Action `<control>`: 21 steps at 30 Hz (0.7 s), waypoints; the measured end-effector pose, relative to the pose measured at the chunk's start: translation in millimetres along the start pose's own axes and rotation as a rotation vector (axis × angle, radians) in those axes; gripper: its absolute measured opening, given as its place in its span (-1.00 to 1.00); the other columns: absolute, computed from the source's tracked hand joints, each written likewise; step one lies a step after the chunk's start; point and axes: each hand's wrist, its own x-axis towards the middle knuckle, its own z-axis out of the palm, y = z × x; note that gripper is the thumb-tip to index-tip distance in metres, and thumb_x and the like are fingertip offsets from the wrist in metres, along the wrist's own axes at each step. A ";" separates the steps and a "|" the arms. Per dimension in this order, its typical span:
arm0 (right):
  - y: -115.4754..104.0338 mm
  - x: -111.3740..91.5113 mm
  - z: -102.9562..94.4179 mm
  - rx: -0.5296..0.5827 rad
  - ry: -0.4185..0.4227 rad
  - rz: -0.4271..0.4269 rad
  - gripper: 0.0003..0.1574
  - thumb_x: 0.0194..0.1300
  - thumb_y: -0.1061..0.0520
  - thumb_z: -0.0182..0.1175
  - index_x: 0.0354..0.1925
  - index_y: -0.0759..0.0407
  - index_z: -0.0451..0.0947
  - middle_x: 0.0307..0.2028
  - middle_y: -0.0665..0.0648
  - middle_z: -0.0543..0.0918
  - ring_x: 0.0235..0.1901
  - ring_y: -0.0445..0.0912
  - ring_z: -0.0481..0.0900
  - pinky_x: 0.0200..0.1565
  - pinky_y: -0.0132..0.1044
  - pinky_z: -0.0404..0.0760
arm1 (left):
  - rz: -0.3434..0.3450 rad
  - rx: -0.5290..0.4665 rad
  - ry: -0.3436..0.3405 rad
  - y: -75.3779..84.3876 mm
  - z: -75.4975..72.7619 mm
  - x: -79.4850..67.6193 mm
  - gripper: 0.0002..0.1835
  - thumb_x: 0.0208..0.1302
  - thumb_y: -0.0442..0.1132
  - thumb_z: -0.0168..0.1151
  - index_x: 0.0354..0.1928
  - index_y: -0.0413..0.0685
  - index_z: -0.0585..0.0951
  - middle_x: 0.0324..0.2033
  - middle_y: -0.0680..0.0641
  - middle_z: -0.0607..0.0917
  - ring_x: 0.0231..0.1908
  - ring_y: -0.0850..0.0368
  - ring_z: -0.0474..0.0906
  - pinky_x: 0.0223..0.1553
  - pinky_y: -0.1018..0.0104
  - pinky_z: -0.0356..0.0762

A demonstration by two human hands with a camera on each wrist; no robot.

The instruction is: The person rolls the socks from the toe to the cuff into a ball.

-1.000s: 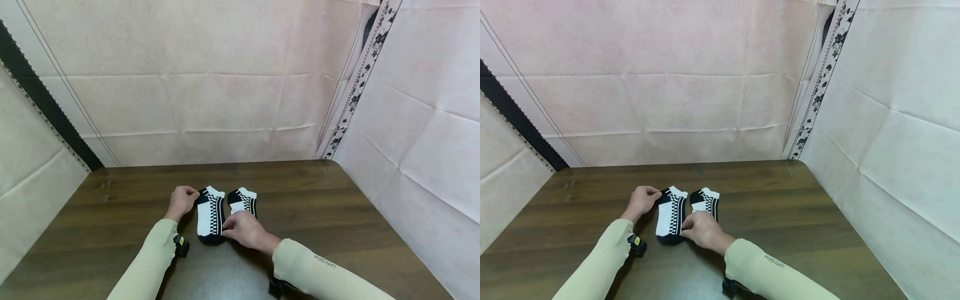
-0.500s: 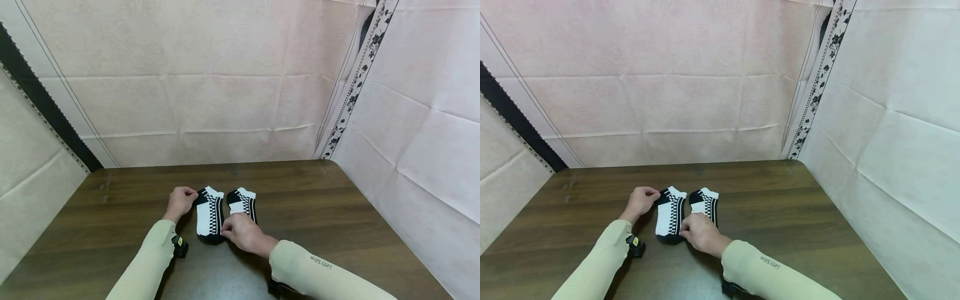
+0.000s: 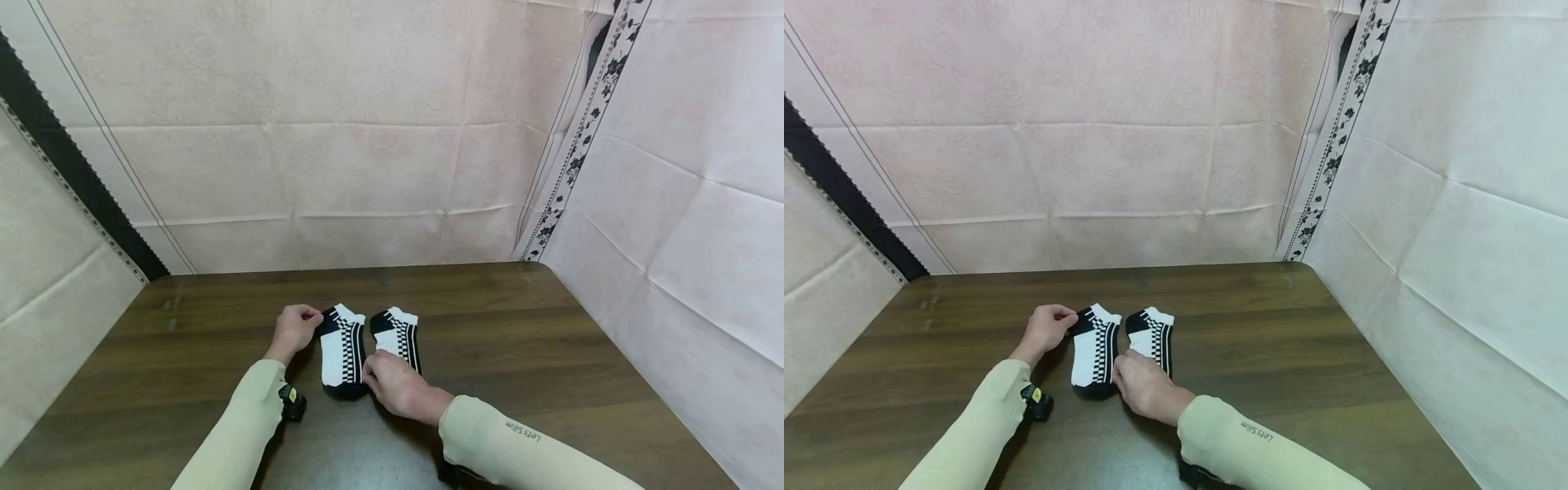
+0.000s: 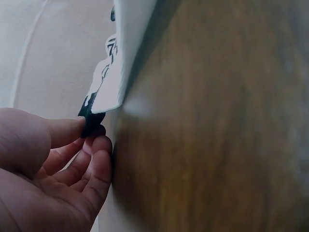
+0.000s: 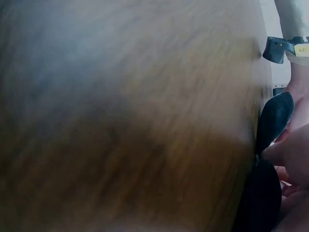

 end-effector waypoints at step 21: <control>3.1 0.9 -5.1 0.048 0.021 0.003 -0.90 0.50 0.15 0.14 -0.24 0.03 0.46 -0.42 -0.12 0.50 -0.38 -0.27 0.47 -0.26 -0.38 0.52 | -0.015 -0.085 0.002 0.7 -2.1 1.0 -0.74 0.51 -0.21 0.15 0.02 -0.25 0.66 -0.11 -0.23 0.71 -0.22 -0.06 0.59 -0.18 0.13 0.54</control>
